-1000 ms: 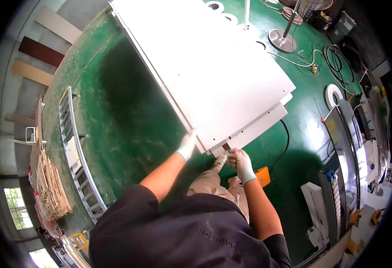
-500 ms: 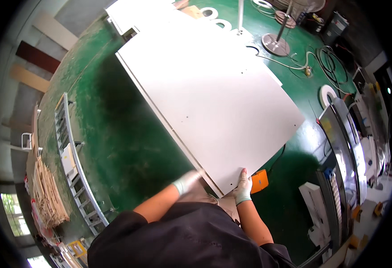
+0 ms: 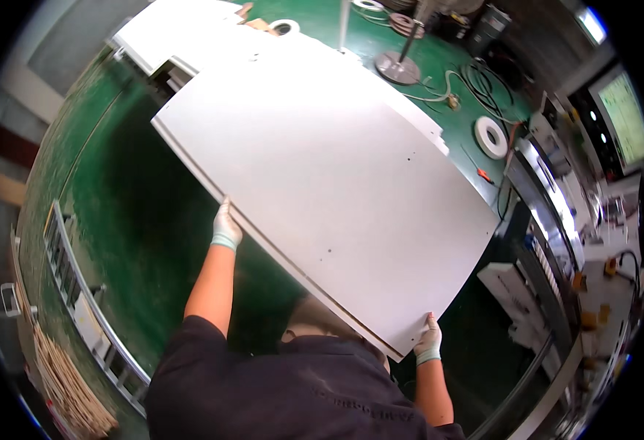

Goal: The person picks up white rectangular boards from a stack on a table and feeds them one at a time into an edge-banding machine, repeating the process for multiple boards.

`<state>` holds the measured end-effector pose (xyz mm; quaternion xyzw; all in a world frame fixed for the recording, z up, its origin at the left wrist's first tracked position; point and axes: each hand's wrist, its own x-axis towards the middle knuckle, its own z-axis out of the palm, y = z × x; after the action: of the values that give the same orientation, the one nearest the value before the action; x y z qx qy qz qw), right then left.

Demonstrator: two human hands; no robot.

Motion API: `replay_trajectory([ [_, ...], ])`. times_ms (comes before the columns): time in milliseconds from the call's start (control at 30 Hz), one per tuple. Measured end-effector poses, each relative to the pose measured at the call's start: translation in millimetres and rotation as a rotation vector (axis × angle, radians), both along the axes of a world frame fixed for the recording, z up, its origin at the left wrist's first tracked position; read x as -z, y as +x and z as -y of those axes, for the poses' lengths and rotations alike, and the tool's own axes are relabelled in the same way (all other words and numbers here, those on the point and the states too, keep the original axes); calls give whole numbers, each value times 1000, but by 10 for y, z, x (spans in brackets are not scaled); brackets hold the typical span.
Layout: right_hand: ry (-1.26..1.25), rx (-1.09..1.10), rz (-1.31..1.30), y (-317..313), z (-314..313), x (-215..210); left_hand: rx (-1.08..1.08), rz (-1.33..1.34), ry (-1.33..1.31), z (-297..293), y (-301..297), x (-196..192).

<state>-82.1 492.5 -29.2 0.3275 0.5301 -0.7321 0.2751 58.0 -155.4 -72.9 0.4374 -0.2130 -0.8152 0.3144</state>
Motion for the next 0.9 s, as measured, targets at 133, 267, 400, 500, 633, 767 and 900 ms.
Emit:
replay_trajectory([
  [133, 165, 100, 25, 190, -246, -354, 127, -9, 33, -176, 100, -339],
  [267, 396, 114, -64, 352, -434, -951, 348, -396, 405, -122, 630, -111],
  [400, 605, 139, -188, 835, -1108, -1503, 378, -182, 82, -919, 521, -578],
  [500, 771, 142, -232, 1359, -1509, -1919, 467, -127, 112, -1219, 815, -744],
  [633, 893, 239, -294, 2249, -1737, -2243, 671, -280, 219, -1632, 924, -1333],
  [767, 611, 580, -353, 3463, -1502, -2283, 778, -272, 223, -1411, 953, -1169],
  [900, 376, 915, -408, 4531, -1432, -2063, 961, -292, 180, -1900, 461, -1641],
])
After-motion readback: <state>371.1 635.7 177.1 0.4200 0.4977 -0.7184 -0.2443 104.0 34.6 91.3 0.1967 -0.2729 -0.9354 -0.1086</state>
